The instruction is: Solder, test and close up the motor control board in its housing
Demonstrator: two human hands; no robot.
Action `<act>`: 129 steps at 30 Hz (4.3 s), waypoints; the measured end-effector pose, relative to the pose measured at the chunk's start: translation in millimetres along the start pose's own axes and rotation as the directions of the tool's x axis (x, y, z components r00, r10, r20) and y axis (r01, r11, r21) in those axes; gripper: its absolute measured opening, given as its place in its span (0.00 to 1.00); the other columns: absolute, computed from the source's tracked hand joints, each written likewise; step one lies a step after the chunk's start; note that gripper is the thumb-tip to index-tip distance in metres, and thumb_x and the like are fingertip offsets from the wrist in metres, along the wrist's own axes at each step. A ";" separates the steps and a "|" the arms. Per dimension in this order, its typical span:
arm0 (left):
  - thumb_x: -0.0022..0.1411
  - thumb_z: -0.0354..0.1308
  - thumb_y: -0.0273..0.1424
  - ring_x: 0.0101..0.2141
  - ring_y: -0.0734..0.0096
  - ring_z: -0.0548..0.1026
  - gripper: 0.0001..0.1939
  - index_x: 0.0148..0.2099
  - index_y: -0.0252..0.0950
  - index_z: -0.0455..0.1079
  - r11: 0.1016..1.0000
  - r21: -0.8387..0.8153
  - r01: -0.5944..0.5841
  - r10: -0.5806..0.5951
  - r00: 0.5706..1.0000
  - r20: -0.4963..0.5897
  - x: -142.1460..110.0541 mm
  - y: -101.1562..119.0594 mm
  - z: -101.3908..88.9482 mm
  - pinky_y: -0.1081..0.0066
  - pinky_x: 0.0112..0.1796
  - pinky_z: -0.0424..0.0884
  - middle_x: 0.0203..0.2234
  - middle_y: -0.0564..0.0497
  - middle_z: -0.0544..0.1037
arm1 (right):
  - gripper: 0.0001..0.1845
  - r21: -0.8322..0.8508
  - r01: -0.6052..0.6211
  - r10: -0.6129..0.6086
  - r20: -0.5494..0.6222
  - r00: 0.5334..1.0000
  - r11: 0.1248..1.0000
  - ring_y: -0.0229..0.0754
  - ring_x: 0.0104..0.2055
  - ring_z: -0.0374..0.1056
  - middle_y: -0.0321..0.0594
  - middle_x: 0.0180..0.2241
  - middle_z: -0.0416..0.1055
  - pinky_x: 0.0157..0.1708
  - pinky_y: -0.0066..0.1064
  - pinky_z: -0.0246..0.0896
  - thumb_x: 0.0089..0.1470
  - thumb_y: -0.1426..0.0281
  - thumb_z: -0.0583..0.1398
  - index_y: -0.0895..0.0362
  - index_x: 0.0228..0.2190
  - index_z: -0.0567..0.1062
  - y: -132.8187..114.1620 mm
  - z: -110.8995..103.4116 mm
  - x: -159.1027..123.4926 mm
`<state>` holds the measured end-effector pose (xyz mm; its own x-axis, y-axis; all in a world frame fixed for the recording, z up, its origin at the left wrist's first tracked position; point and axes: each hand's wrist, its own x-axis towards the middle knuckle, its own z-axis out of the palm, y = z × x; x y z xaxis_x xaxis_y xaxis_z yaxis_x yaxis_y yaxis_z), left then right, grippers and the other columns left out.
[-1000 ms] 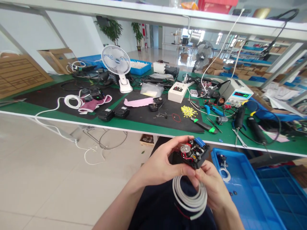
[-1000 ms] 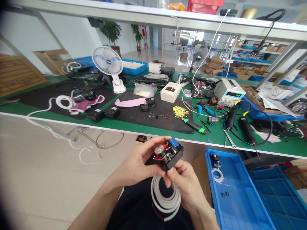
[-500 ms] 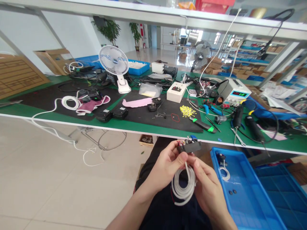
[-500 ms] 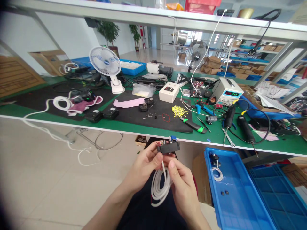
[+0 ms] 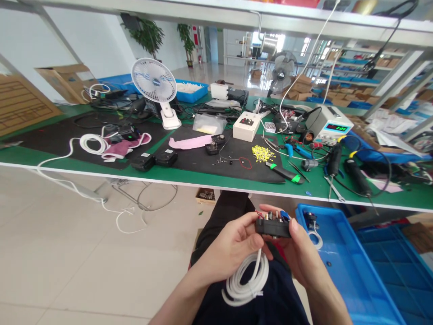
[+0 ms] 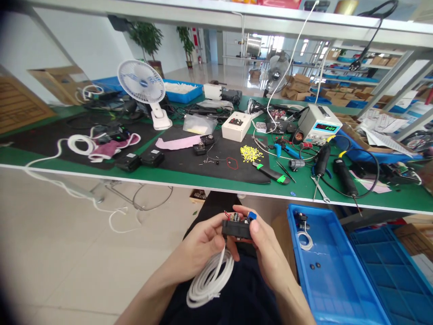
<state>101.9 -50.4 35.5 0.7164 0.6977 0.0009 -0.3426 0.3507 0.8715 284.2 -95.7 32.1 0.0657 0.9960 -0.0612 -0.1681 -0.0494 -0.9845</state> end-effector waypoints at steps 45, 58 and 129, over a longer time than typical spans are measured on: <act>0.73 0.54 0.17 0.41 0.63 0.76 0.16 0.58 0.34 0.71 -0.007 0.973 -0.229 0.596 0.781 0.188 -35.0 17.5 10.1 0.59 0.45 0.66 0.42 0.45 0.81 | 0.31 0.158 -0.053 0.043 0.065 0.997 0.986 0.57 0.62 0.70 0.46 0.61 0.72 0.64 0.46 0.64 0.58 0.62 0.72 0.47 0.61 0.76 3.1 -0.2 -28.3; 0.75 0.51 0.19 0.38 0.63 0.71 0.12 0.55 0.33 0.70 0.018 0.982 -0.188 0.553 0.820 0.146 -35.9 21.7 9.8 0.60 0.42 0.63 0.40 0.46 0.78 | 0.31 0.080 -0.021 0.019 0.029 0.999 0.997 0.55 0.61 0.71 0.47 0.61 0.72 0.63 0.44 0.68 0.58 0.66 0.73 0.48 0.61 0.75 2.0 1.0 -21.1; 0.69 0.63 0.22 0.46 0.71 0.82 0.13 0.51 0.44 0.79 0.542 0.801 -0.254 0.658 0.721 -0.217 -44.3 -19.2 -1.5 0.76 0.49 0.77 0.40 0.54 0.85 | 0.33 -0.618 0.499 -0.458 0.240 0.856 0.608 0.43 0.52 0.71 0.42 0.53 0.72 0.51 0.30 0.71 0.59 0.73 0.68 0.51 0.63 0.68 -44.9 20.5 -26.5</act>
<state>75.8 -87.0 17.9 0.1585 0.8695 0.4679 0.1195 -0.4872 0.8651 269.8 -118.3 81.3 -0.1030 0.8931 0.4380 0.5386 0.4203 -0.7303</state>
